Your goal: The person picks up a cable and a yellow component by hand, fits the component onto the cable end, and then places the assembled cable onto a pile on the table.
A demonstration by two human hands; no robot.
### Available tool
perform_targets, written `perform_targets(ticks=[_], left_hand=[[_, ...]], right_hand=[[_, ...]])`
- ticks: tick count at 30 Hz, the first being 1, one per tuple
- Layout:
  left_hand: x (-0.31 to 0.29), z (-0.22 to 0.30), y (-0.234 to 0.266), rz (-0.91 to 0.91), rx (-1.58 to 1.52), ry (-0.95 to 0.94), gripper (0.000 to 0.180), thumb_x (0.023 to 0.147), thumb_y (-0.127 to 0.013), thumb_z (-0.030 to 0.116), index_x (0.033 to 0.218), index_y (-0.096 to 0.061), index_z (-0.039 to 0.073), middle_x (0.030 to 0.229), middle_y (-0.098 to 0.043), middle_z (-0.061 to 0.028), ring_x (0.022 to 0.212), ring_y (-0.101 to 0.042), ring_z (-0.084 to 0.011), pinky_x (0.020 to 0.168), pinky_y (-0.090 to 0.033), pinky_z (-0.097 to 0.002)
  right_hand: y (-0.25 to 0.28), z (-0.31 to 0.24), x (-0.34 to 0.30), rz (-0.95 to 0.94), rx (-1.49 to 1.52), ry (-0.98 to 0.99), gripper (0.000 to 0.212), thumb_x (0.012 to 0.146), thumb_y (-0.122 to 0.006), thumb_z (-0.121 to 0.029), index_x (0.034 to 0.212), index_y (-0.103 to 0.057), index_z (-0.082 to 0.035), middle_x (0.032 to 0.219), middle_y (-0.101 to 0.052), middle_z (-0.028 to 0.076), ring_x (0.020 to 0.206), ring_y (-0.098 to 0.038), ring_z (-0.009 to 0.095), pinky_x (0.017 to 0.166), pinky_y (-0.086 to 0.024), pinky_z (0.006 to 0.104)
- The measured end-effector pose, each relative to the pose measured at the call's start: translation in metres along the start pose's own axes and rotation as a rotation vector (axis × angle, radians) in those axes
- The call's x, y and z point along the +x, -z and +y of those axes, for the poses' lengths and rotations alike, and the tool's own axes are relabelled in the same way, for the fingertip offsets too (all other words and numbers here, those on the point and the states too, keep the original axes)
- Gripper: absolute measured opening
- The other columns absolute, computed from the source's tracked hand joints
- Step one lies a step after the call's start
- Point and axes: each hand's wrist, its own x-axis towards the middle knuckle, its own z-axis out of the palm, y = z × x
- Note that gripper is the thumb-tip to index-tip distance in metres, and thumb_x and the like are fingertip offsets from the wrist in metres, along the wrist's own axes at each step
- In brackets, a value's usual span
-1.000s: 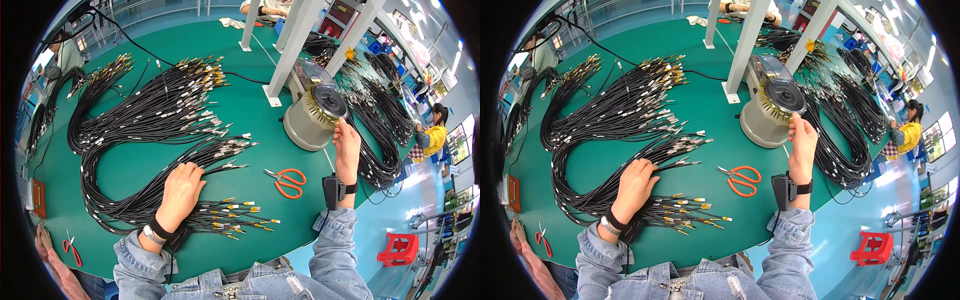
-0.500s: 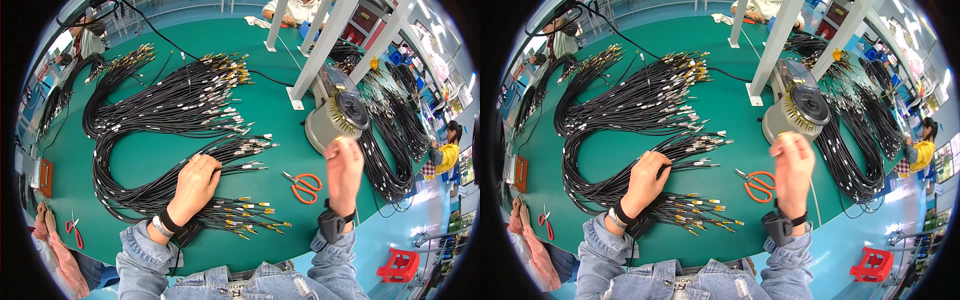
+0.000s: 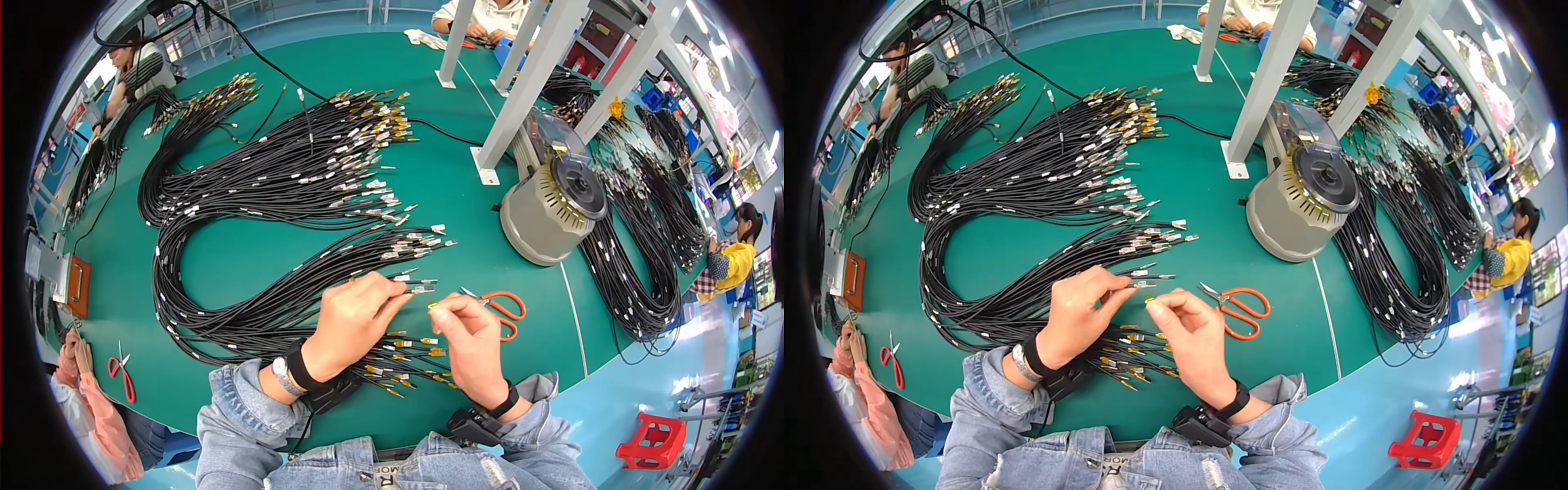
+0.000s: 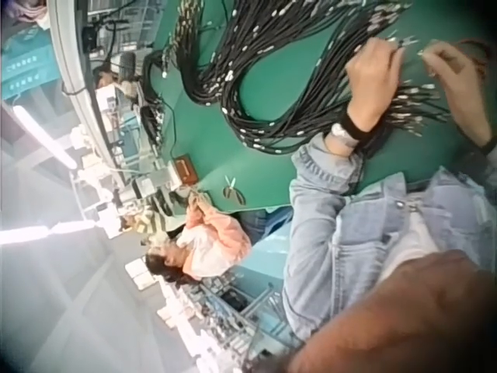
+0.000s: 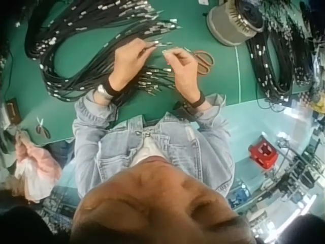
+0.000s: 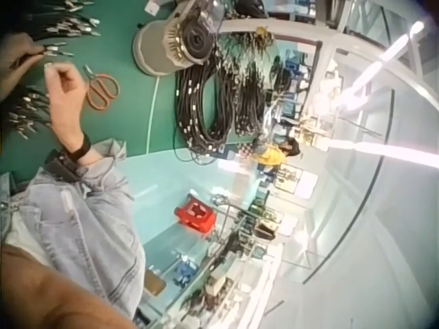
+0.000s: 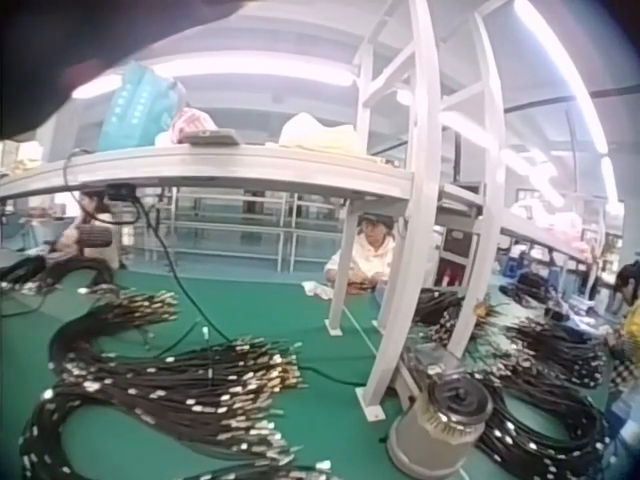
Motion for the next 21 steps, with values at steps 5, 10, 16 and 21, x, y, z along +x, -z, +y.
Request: perform_targets(ticks=[5, 10, 16, 21], left_hand=[[-0.0044, 0.0067, 0.0002, 0.022, 0.151, -0.112, 0.017, 0.065, -0.072, -0.001, 0.078, -0.06, 0.002, 0.068, -0.059, -0.0057, 0.051, -0.056, -0.0177, 0.043, -0.043, -0.0264], [-0.0069, 0.0075, -0.0001, 0.01, 0.183, -0.152, 0.019, 0.064, -0.072, -0.002, 0.077, -0.059, 0.002, 0.066, -0.057, -0.0051, 0.048, -0.054, -0.0169, 0.041, -0.042, -0.0261], [-0.0094, 0.0082, 0.0009, -0.003, 0.217, -0.164, 0.02, 0.064, -0.072, -0.002, 0.077, -0.058, 0.002, 0.061, -0.052, -0.0042, 0.044, -0.05, -0.0155, 0.038, -0.038, -0.0264], [-0.0096, 0.0083, -0.0002, 0.005, 0.226, -0.175, 0.02, 0.064, -0.073, -0.002, 0.076, -0.058, 0.003, 0.06, -0.05, -0.0037, 0.043, -0.048, -0.015, 0.037, -0.035, -0.0267]], right_hand=[[-0.0034, 0.0062, 0.0004, 0.034, -0.057, -0.005, 0.006, 0.082, -0.061, -0.003, 0.084, -0.06, 0.002, 0.076, -0.056, 0.001, 0.069, -0.049, 0.006, 0.063, -0.04, 0.0204], [-0.0013, 0.0113, 0.0017, 0.02, -0.054, 0.008, 0.007, 0.083, -0.062, -0.004, 0.087, -0.062, 0.002, 0.08, -0.06, 0.0, 0.072, -0.052, 0.004, 0.065, -0.042, 0.0184], [-0.0017, 0.0117, 0.0017, 0.031, -0.066, -0.007, 0.008, 0.083, -0.062, -0.004, 0.088, -0.063, 0.002, 0.082, -0.061, 0.001, 0.074, -0.054, 0.004, 0.066, -0.043, 0.0184], [-0.0021, 0.0112, 0.0025, 0.033, -0.065, -0.004, 0.009, 0.083, -0.061, -0.005, 0.088, -0.063, 0.002, 0.083, -0.062, 0.001, 0.074, -0.054, 0.004, 0.067, -0.043, 0.0185]])
